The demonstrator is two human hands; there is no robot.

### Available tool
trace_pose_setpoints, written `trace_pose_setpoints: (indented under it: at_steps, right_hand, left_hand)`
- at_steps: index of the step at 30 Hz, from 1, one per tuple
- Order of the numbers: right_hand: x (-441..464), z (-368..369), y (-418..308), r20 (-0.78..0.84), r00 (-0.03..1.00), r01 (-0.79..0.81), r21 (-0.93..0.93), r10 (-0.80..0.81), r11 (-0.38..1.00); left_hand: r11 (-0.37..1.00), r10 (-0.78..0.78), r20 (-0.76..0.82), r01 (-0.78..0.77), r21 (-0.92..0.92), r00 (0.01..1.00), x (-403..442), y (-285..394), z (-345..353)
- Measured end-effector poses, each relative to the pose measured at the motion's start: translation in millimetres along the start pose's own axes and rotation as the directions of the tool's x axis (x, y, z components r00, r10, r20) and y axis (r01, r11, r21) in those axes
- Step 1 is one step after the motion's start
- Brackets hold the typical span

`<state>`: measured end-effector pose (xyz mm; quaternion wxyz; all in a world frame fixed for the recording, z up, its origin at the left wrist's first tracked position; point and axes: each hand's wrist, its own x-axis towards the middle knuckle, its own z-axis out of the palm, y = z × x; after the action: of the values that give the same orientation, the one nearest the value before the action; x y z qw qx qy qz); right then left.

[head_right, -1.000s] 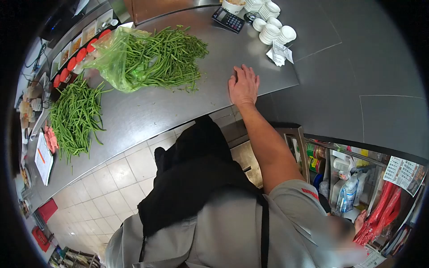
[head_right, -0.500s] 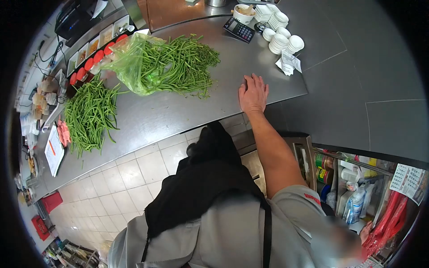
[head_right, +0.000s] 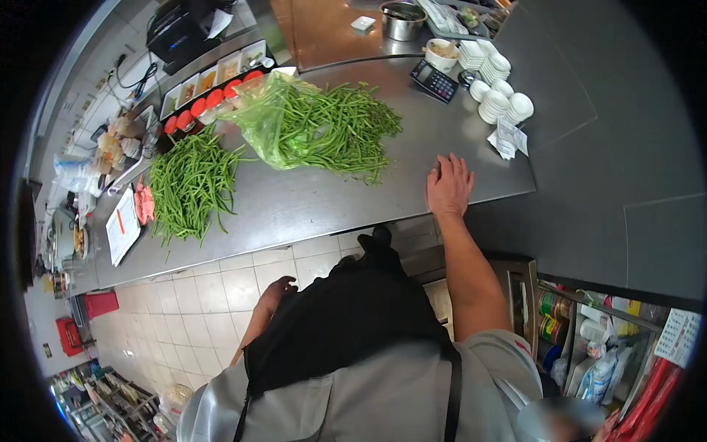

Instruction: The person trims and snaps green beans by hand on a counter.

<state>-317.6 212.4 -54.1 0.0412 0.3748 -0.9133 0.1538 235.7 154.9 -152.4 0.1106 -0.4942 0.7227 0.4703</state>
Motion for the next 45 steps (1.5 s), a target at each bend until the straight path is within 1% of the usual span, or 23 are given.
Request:
trace_pose_setpoints:
  at_steps: [3,5,6,9,12,13,15,18,21,25,26,29,30,32,34,36,37,38,39,41,42,43,45]
  right_hand:
    - [-1,1,0,-0.021,1.000,0.009,0.002,-0.009,1.000]
    - [-6,1,1,-0.020,1.000,0.019,-0.002,-0.019,1.000]
    - [-2,0,0,-0.030,0.999,0.026,-0.003,-0.026,1.000]
    - [-3,-2,-2,-0.032,0.999,0.017,0.034,-0.016,0.999]
    - [-3,1,1,-0.041,0.999,0.034,0.061,-0.031,0.998]
    - [6,0,0,-0.050,0.998,0.043,0.057,-0.041,0.997]
    - [-3,-1,3,-0.019,0.999,0.047,0.042,-0.046,0.998]
    - [-1,5,9,-0.030,0.998,0.054,0.066,-0.052,0.996]
    - [-1,4,13,-0.040,0.997,0.076,0.099,-0.072,0.992]
    - [-2,2,17,-0.046,0.994,0.106,0.104,-0.102,0.989]
    - [-2,-1,18,-0.042,0.993,0.118,0.103,-0.114,0.988]
    - [6,-9,18,-0.042,0.990,0.141,0.122,-0.137,0.982]
    - [6,-9,19,-0.039,0.989,0.145,0.130,-0.142,0.981]
    - [10,-6,21,-0.050,0.989,0.146,0.153,-0.140,0.977]
    - [10,-3,23,-0.058,0.989,0.144,0.170,-0.136,0.975]
    - [14,0,25,-0.065,0.989,0.142,0.174,-0.133,0.974]
    - [16,1,25,-0.055,0.992,0.124,0.180,-0.116,0.976]
    - [22,2,23,-0.052,0.994,0.109,0.184,-0.101,0.977]
    - [30,3,22,-0.050,0.995,0.096,0.189,-0.088,0.977]
    - [52,15,20,-0.009,0.994,0.100,0.431,-0.107,0.897]
    - [63,20,16,0.009,0.992,0.097,0.547,-0.122,0.831]
    - [73,18,2,-0.003,0.989,0.119,0.621,-0.150,0.774]
    - [89,6,-52,-0.033,0.978,0.160,0.755,-0.208,0.635]
  left_hand:
    - [0.998,0.029,0.117,-0.023,-0.051,0.993,-7,72,-45]
    - [0.969,0.080,0.223,-0.023,-0.247,0.972,-7,110,-70]
    - [0.943,0.061,0.246,0.025,-0.333,0.967,-16,145,-89]
    - [0.879,0.220,0.186,-0.112,-0.463,0.957,-1,192,-124]
    - [0.858,0.340,-0.113,-0.357,-0.370,0.934,57,209,-136]
    - [0.869,0.396,-0.257,-0.450,-0.205,0.881,69,231,-144]
    - [0.851,0.510,-0.456,-0.506,0.142,0.729,80,264,-135]
    - [0.784,0.590,-0.406,-0.375,0.494,0.698,100,293,-115]
    - [0.798,0.531,-0.373,-0.302,0.521,0.761,128,306,-110]
    - [0.876,0.447,-0.448,-0.277,0.396,0.774,149,330,-145]
    - [0.866,0.495,-0.482,-0.363,0.344,0.723,153,330,-158]
    - [0.835,0.539,-0.586,-0.289,0.469,0.605,148,331,-199]
    - [0.892,0.421,-0.709,-0.115,0.437,0.566,149,328,-205]
    - [0.935,0.192,-0.904,0.210,0.287,0.381,157,324,-218]
    - [0.961,-0.005,-0.937,0.260,0.092,0.350,176,304,-228]
    - [0.981,-0.183,-0.843,0.145,-0.127,0.506,216,251,-245]
    - [0.962,-0.220,-0.713,0.027,-0.271,0.665,246,209,-265]
    - [0.901,-0.209,-0.560,-0.064,-0.429,0.802,264,192,-272]
    - [0.901,-0.081,-0.658,-0.227,-0.369,0.748,266,196,-263]
    - [0.832,0.157,-0.817,-0.520,-0.193,0.555,254,216,-245]
    - [0.825,0.244,-0.825,-0.556,-0.099,0.510,235,240,-241]
    - [0.708,0.210,-0.760,-0.632,-0.315,0.615,214,263,-241]
    - [0.372,0.212,-0.583,-0.616,-0.694,0.785,173,301,-243]
